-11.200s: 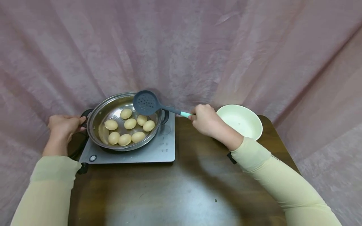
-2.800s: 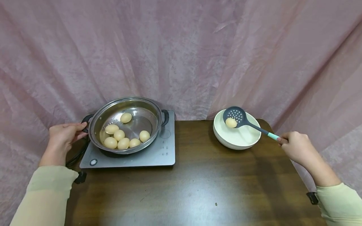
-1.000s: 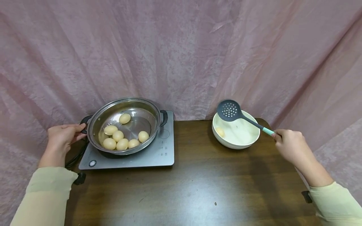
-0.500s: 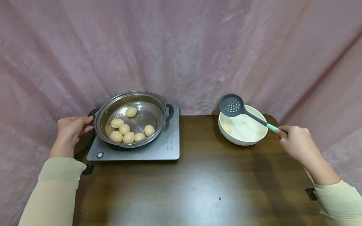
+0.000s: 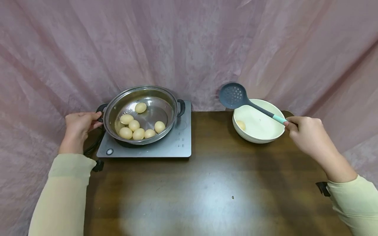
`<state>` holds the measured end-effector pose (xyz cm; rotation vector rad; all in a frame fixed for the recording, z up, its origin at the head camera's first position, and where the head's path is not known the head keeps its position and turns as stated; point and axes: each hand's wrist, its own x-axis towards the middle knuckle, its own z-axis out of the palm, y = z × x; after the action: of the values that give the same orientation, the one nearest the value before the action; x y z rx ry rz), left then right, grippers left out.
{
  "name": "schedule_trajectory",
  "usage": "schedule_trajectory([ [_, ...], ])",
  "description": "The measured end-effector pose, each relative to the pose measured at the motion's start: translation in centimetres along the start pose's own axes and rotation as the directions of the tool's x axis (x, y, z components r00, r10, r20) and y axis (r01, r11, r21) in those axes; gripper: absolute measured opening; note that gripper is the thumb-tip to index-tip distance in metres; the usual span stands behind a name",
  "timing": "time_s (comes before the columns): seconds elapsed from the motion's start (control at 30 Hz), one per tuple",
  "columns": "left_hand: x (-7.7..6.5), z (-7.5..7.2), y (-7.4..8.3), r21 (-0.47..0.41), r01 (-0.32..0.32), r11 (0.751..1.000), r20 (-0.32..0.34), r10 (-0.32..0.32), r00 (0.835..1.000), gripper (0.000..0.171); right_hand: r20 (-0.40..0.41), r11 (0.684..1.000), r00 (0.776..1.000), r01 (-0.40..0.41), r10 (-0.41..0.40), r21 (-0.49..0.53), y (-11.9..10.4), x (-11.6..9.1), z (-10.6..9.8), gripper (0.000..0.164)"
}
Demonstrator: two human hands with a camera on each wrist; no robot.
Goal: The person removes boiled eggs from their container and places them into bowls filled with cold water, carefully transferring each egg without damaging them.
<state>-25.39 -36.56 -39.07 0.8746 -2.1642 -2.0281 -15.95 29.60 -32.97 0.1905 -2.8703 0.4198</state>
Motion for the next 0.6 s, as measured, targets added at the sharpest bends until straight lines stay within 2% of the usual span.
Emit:
schedule_trajectory([
  [0.2, 0.0, 0.2, 0.3, -0.034, -0.007, 0.999, 0.005, 0.007, 1.0, 0.011, -0.006, 0.998, 0.998, 0.068, -0.068, 0.014, -3.1, 1.7, -0.4, 0.024],
  [0.43, 0.0, 0.2, 0.4, -0.012, -0.003, 1.0, 0.001, 0.003, 1.0, 0.01, 0.013, 0.989, 0.991, 0.134, -0.135, 0.054, -7.8, 4.1, -0.4, 0.021],
  [0.6, 0.1, 0.2, 0.3, 0.011, -0.003, 1.0, -0.01, 0.003, 1.0, 0.009, 0.019, 0.978, 0.978, 0.206, -0.207, 0.037, -11.5, 5.8, 0.4, 0.019],
])
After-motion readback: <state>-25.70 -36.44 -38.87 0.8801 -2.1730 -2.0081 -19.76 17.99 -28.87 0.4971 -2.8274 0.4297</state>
